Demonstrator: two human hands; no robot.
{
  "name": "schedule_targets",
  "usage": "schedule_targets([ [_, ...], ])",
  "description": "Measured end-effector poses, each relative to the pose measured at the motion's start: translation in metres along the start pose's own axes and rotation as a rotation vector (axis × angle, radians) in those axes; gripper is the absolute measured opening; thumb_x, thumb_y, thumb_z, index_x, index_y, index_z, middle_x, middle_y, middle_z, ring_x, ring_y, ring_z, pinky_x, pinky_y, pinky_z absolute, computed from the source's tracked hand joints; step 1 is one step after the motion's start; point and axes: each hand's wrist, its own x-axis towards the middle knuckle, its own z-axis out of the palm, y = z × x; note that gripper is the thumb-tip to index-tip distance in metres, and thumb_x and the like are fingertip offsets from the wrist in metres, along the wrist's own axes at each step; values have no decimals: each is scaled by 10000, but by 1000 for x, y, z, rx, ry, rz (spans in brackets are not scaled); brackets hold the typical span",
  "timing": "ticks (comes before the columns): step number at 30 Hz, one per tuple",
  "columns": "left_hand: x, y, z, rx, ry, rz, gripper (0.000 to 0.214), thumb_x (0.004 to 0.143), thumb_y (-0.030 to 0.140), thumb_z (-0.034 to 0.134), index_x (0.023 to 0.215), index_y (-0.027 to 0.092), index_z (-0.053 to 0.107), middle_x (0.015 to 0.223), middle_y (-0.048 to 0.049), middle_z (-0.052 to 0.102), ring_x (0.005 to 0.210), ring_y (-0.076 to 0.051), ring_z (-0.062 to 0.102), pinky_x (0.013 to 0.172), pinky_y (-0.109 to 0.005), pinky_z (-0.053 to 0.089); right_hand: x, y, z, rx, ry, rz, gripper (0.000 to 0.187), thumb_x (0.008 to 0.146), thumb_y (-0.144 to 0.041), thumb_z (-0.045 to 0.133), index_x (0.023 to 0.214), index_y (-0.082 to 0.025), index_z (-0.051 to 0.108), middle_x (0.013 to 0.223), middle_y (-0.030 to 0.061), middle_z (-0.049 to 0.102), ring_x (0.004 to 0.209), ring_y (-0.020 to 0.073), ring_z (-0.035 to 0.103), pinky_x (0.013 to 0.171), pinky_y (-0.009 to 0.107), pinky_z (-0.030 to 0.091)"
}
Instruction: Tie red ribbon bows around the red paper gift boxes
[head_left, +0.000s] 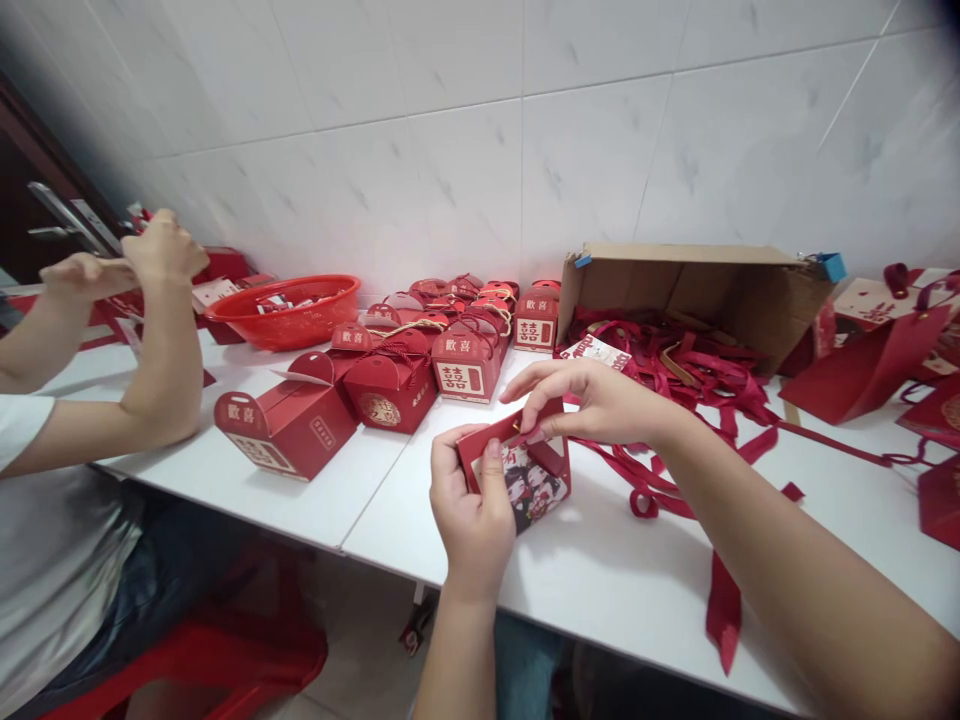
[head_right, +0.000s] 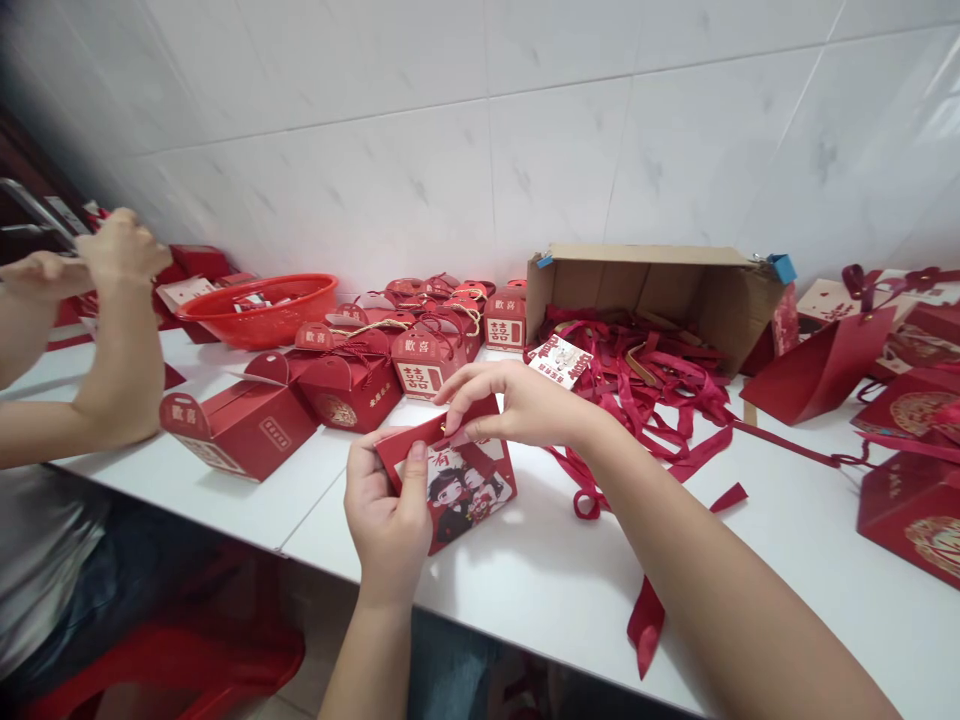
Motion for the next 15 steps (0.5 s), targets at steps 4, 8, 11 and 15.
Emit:
schedule_targets([
  [4,-1,-1,0,16,4,-3,117,856,274,569,921,196,512,806,-16,620,720,-137,623,652,-233,510,-1,-2,-1,-22,32,-1,28,770,-192,691,786,-194,715,1010,50,674,936,171,629,852,309,497],
  [8,-2,-2,1,15,-7,-5,122,858,280,570,922,196,510,811,-17,611,734,-141,615,662,-237,506,-1,-3,1,-18,35,-11,11,770,-180,684,769,-181,694,933,46,683,876,161,637,810,296,508],
  [11,-3,-3,0,-9,-13,-4,115,865,280,563,924,199,505,816,-14,605,737,-136,610,655,-226,501,1,1,8,45,113,-3,53,764,-172,680,796,-171,638,879,39,664,857,163,636,788,301,512],
  [15,-4,-2,-2,-45,-37,-2,170,858,302,571,965,201,486,839,-19,587,750,-142,615,658,-236,507,3,9,17,121,157,59,186,769,-258,683,868,-185,544,843,17,620,799,156,619,700,287,512],
])
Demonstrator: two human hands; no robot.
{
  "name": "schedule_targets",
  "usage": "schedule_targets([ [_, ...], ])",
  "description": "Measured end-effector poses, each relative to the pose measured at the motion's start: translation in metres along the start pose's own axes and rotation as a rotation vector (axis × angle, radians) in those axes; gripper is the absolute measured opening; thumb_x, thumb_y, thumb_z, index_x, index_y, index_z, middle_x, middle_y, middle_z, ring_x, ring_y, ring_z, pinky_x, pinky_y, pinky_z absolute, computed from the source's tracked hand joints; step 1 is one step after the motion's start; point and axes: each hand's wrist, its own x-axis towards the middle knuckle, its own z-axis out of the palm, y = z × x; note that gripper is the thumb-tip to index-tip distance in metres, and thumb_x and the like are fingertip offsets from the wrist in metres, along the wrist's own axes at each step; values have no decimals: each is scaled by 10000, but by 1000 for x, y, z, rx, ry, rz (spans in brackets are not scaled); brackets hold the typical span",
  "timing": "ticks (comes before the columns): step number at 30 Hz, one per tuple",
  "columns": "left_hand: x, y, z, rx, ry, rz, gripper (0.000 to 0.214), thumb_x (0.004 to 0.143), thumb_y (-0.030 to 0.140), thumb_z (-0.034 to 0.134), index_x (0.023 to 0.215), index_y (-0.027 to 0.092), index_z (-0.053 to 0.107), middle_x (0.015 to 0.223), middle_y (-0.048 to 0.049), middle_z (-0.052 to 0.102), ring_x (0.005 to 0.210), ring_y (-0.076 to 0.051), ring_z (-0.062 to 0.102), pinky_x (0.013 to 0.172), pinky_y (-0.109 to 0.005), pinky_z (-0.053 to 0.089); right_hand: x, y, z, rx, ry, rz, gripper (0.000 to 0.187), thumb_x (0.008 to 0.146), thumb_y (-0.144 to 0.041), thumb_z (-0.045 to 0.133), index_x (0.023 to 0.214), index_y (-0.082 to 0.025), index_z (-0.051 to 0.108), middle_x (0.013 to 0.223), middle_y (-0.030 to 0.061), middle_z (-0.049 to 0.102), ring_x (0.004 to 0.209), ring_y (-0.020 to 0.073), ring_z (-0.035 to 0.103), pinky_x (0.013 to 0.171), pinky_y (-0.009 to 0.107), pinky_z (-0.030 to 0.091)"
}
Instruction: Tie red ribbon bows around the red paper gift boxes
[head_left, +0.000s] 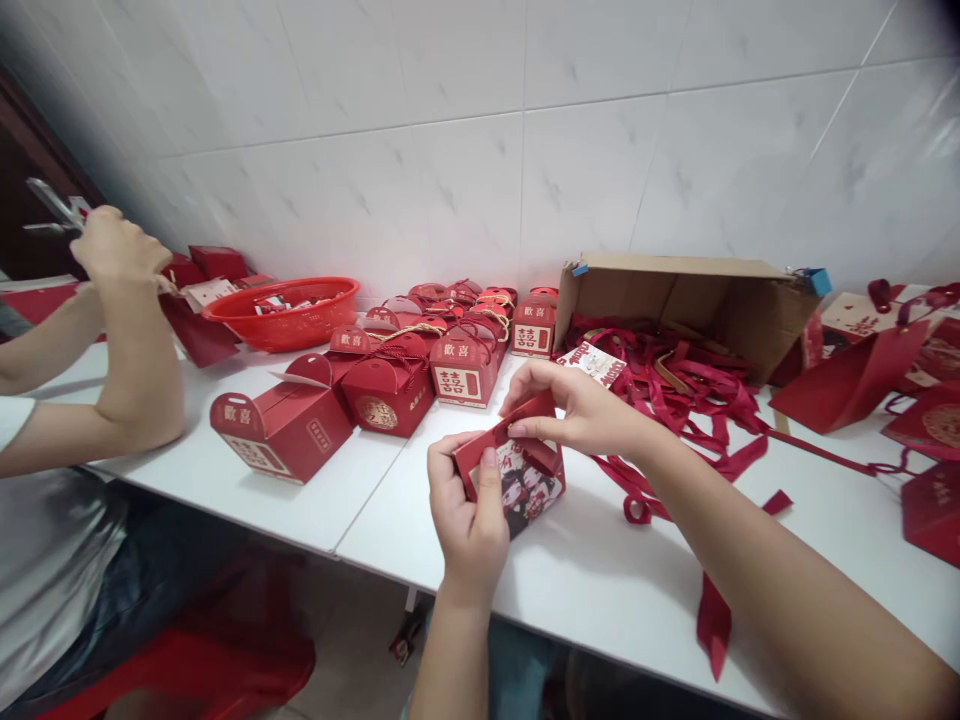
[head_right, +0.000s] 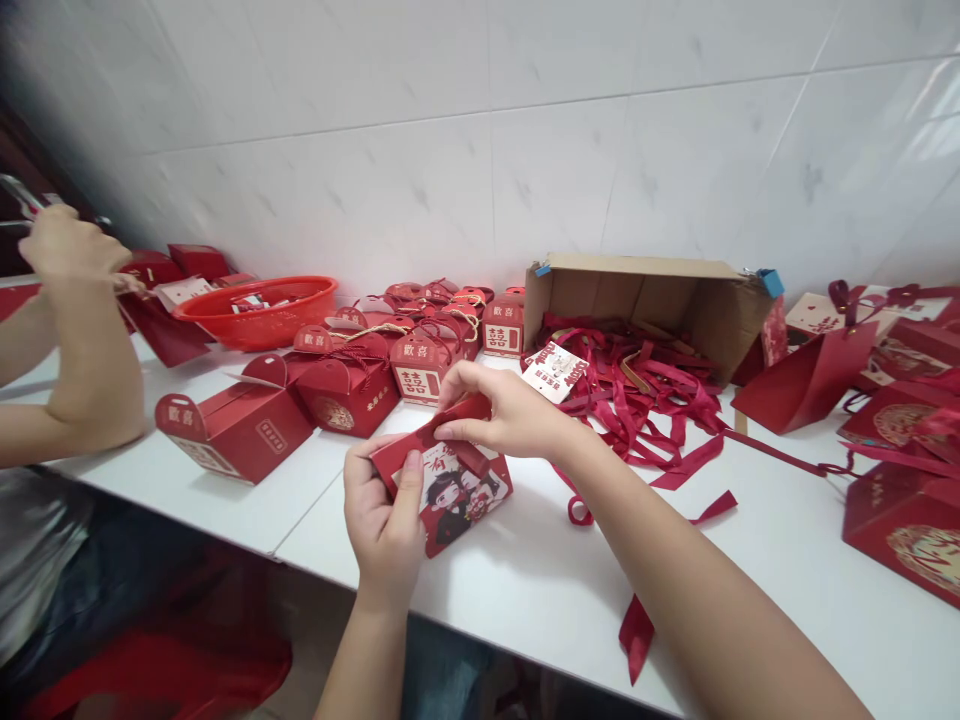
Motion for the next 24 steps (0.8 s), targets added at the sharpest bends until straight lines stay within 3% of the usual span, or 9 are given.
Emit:
schedule_targets([
  [4,0,2,3,25,-63,24,482,719,291,725,1079,218,414,937,-30,562,758,-158,631,690,-286,534,1,-2,4,-131,53,0,177,774,-278,664,779,-181,516,740,-6,570,681,132,555,602,251,455],
  [8,0,4,11,171,71,141,892,538,279,847,1232,236,289,1211,-115,416,1070,-244,545,877,-387,500,0,-16,8,-288,141,-41,169,750,-220,654,749,-190,488,703,-20,554,646,124,518,581,239,403],
  [11,0,3,15,264,131,263,981,521,274,854,1263,243,214,1289,-146,317,1226,-287,410,974,-453,423,-4,-25,11,-386,233,-46,155,750,-192,623,739,-198,469,677,-28,538,614,119,488,576,241,379],
  [14,-2,2,16,320,151,373,868,538,263,845,1207,245,291,1310,-138,291,1282,-312,337,1014,-504,368,-11,-26,14,-405,372,-52,145,753,-194,611,732,-201,468,696,-23,550,628,121,498,596,241,391],
  [18,-1,2,15,388,70,384,373,647,253,781,958,221,579,1324,-100,345,1259,-320,361,1006,-485,370,-28,-16,15,-346,577,-4,158,770,-228,614,734,-211,461,713,-18,553,667,134,524,634,253,422],
  [20,-1,2,13,419,-14,391,181,686,252,755,831,229,649,1348,-76,391,1254,-330,370,981,-486,376,-39,-10,14,-321,653,36,163,778,-245,621,739,-215,466,717,-14,549,680,144,528,641,263,430],
  [24,0,7,8,382,-195,356,76,722,222,724,750,232,653,1399,-48,410,1281,-326,351,987,-503,359,-61,-2,8,-226,635,94,143,800,-271,640,783,-216,508,746,-1,552,697,153,536,629,274,438],
])
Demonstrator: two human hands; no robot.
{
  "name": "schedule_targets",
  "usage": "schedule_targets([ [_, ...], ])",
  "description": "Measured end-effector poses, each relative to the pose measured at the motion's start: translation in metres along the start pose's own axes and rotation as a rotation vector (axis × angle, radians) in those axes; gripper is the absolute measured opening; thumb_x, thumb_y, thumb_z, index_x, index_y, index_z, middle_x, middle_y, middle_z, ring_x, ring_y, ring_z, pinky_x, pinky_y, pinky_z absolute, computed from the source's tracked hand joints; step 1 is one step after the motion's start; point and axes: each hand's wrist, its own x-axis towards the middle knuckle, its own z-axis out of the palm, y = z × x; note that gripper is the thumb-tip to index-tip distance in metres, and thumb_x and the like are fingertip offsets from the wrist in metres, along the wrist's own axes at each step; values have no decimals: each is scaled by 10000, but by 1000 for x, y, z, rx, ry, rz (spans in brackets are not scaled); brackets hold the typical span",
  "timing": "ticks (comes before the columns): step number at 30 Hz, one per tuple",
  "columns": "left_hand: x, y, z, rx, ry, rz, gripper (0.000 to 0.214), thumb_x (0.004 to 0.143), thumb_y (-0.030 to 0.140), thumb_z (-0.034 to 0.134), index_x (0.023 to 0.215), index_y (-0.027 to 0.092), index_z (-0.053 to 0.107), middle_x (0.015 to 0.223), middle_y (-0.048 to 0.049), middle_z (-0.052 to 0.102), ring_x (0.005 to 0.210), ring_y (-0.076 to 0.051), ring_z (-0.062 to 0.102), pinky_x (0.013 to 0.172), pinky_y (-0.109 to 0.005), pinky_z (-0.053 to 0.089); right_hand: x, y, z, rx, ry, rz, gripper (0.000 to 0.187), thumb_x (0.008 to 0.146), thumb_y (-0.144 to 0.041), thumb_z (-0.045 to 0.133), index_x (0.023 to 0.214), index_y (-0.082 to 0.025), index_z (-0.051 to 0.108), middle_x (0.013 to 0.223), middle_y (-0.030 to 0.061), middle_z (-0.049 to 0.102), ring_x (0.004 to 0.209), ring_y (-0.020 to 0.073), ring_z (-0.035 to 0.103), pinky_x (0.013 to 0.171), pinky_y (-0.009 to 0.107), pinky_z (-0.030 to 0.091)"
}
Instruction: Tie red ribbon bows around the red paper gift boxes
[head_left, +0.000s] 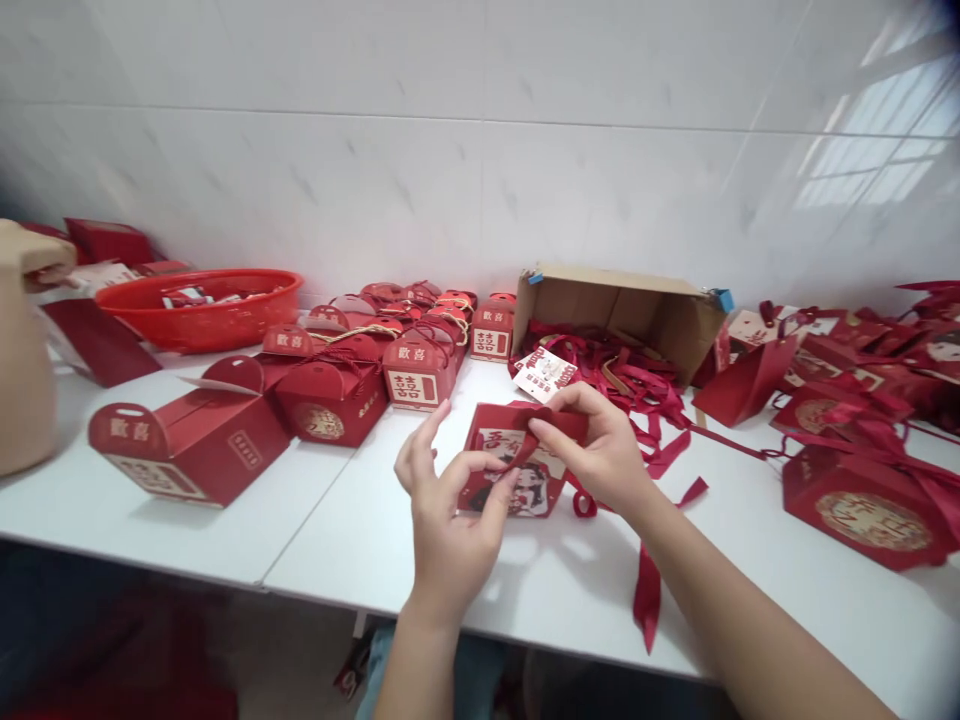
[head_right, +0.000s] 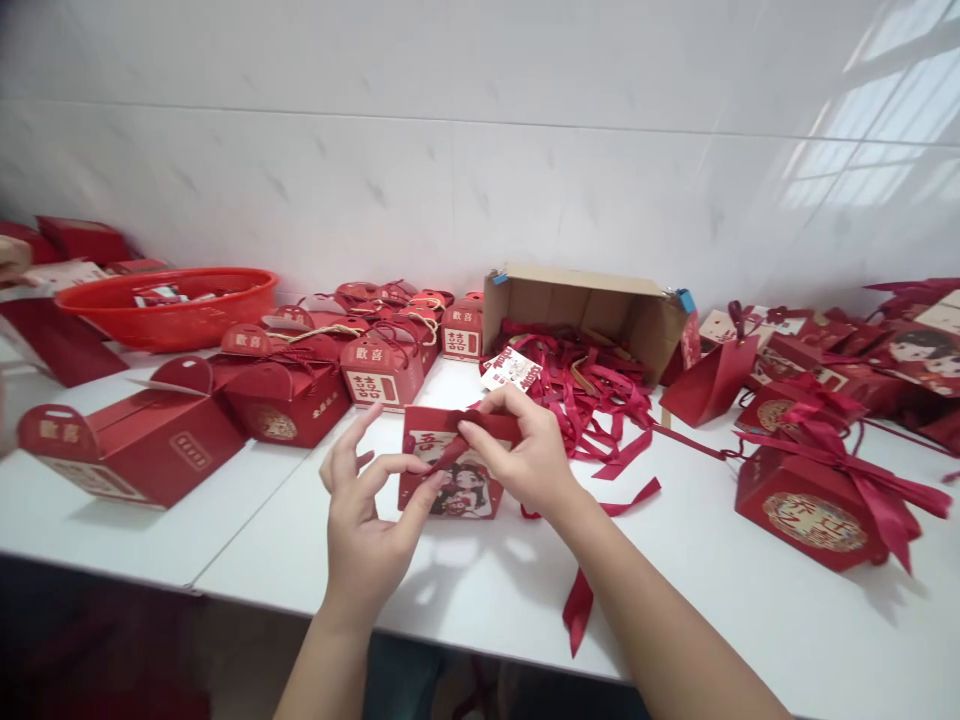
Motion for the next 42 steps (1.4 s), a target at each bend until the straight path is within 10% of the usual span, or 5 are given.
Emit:
schedule_targets([
  [15,11,14,-53,-197,-109,74,224,770,2,598,875,199,599,816,-10,599,832,-166,573,740,-313,458,-27,-10,-6,55,-17,-249,173,763,-104,673,851,-198,557,798,17,582,753,145,566,656,267,467],
  [27,0,66,-54,-395,331,-37,411,708,-41,647,959,277,580,805,64,629,721,-156,610,666,-309,519,-41,-25,8,158,-227,-521,278,722,-8,645,931,-158,541,802,69,608,742,172,585,625,309,524],
  [36,8,53,-66,-360,-314,-267,328,892,111,457,1046,301,675,998,21,641,955,-117,599,740,-144,479,-43,-24,7,160,-209,-515,265,723,-19,634,937,-154,552,801,74,609,749,177,578,625,315,522],
  [42,11,49,-67,-368,-478,-321,323,889,135,413,942,280,697,1049,-19,585,1045,-141,567,800,-161,486,-42,-23,8,166,-199,-528,245,726,-32,634,930,-147,562,814,76,602,749,169,580,665,320,537],
])
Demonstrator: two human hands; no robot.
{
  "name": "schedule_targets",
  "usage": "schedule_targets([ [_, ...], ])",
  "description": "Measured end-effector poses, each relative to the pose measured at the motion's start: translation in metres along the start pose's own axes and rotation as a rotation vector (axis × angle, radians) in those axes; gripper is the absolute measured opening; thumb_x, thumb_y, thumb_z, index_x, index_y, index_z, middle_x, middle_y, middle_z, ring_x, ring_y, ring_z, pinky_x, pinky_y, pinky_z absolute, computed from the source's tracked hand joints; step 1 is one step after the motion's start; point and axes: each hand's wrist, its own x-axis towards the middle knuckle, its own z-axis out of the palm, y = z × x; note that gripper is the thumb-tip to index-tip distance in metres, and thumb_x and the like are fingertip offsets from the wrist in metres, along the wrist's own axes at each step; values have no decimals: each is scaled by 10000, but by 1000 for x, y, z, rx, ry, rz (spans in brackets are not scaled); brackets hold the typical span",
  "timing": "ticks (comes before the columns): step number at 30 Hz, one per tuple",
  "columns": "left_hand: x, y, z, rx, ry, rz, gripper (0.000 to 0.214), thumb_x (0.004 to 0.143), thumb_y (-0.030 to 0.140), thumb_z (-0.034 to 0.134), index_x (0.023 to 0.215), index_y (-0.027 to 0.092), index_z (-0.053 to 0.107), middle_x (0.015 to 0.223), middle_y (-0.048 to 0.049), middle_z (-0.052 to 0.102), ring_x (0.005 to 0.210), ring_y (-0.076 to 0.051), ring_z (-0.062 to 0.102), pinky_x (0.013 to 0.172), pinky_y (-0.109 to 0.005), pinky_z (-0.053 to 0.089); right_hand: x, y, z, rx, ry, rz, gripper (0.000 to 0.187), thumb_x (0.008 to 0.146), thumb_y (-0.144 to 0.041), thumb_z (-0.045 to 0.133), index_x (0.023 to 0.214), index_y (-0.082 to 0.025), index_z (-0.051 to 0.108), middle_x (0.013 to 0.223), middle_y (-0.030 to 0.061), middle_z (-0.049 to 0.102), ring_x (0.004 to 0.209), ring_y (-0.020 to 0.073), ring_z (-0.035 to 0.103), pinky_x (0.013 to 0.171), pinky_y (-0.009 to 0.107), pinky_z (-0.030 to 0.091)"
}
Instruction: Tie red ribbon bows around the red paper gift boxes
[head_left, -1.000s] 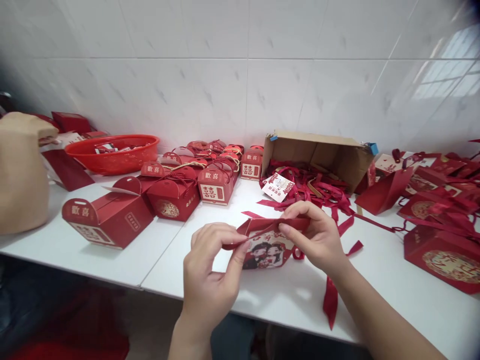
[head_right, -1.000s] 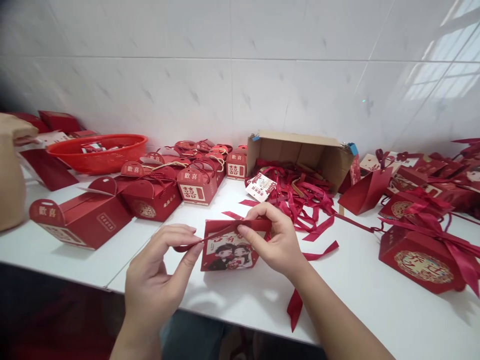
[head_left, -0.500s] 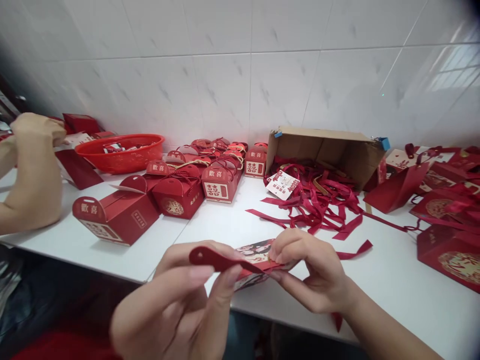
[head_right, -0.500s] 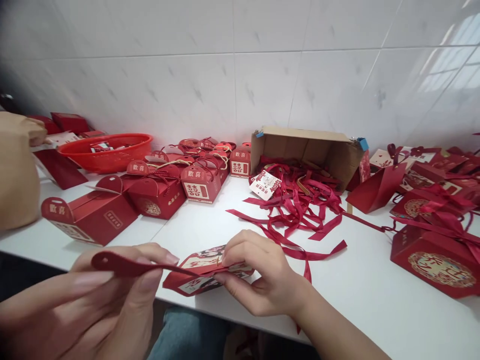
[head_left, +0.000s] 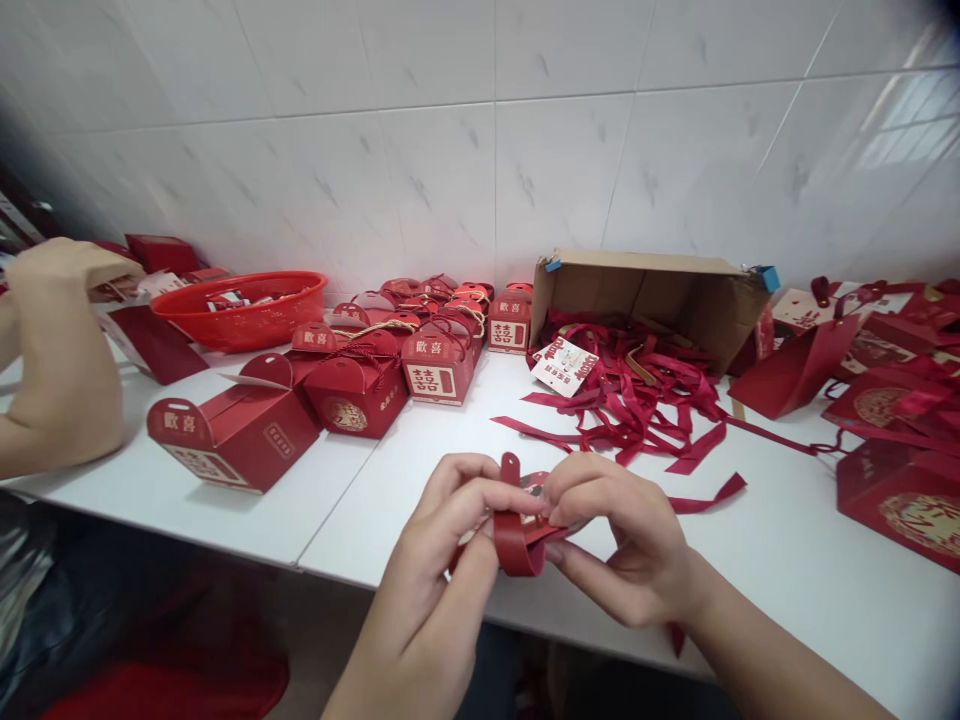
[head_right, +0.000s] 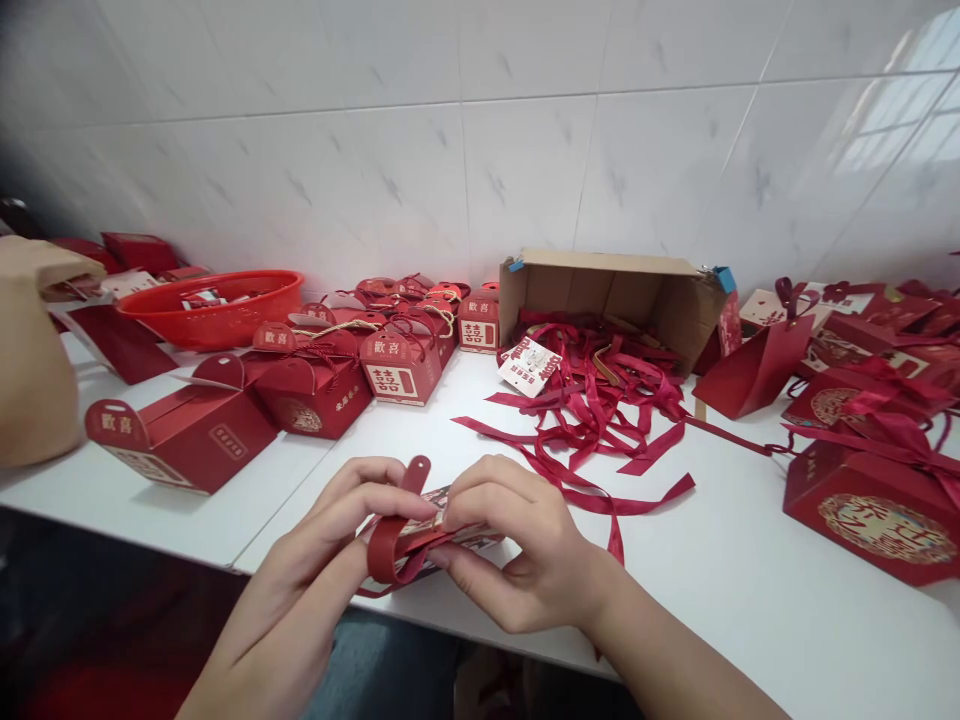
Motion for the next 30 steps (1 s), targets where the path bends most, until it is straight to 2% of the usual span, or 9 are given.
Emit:
schedule_targets([
  [4,-1,-1,1,42,28,8,305,867,149,476,969,299,721,1133,-39,557,1163,-172,505,840,-179,491,2,-1,1,-8,5,-17,215,734,-39,619,911,-148,562,810,76,600,739,165,579,679,326,539],
  [7,0,0,1,-6,-1,28,318,840,125,537,994,329,725,1065,-19,627,1000,-142,610,761,-155,516,3,-4,1,-6,6,-18,202,744,-49,607,914,-148,563,818,79,599,739,164,582,638,299,530],
  [10,2,1,2,-81,60,38,345,818,114,590,1026,360,714,984,9,699,867,-124,663,710,-152,537,4,-5,1,-12,8,-17,173,758,-75,601,906,-155,563,819,76,587,724,162,579,607,290,523],
  [13,3,1,4,-111,119,20,325,812,128,614,1026,350,719,975,7,734,848,-142,688,717,-178,561,5,-5,1,-19,10,-26,169,764,-79,594,906,-167,564,819,73,589,734,168,585,623,295,528],
  [17,3,0,6,-136,62,-2,317,822,147,610,1070,319,704,997,-16,743,836,-166,708,701,-198,582,6,-5,1,-29,34,-38,189,760,-70,593,910,-179,562,808,64,603,750,171,597,641,289,529],
  [24,1,1,5,-133,71,16,302,833,167,605,1069,328,704,1001,-8,742,814,-160,710,672,-190,582,5,-5,2,-37,41,-37,196,762,-75,598,915,-190,555,809,58,599,762,176,610,635,292,532],
  [27,-1,-1,5,-133,76,-19,270,838,206,608,1063,317,709,982,-16,744,828,-166,703,706,-206,576,4,-4,2,-24,34,-31,204,760,-66,604,919,-182,552,840,70,612,766,173,609,640,295,535],
  [30,-2,-1,8,-201,135,-107,338,831,265,622,1168,265,651,936,-46,743,803,-179,696,698,-234,575,3,-3,3,-26,42,-23,209,762,-65,605,924,-183,548,841,69,611,755,170,602,653,310,542],
])
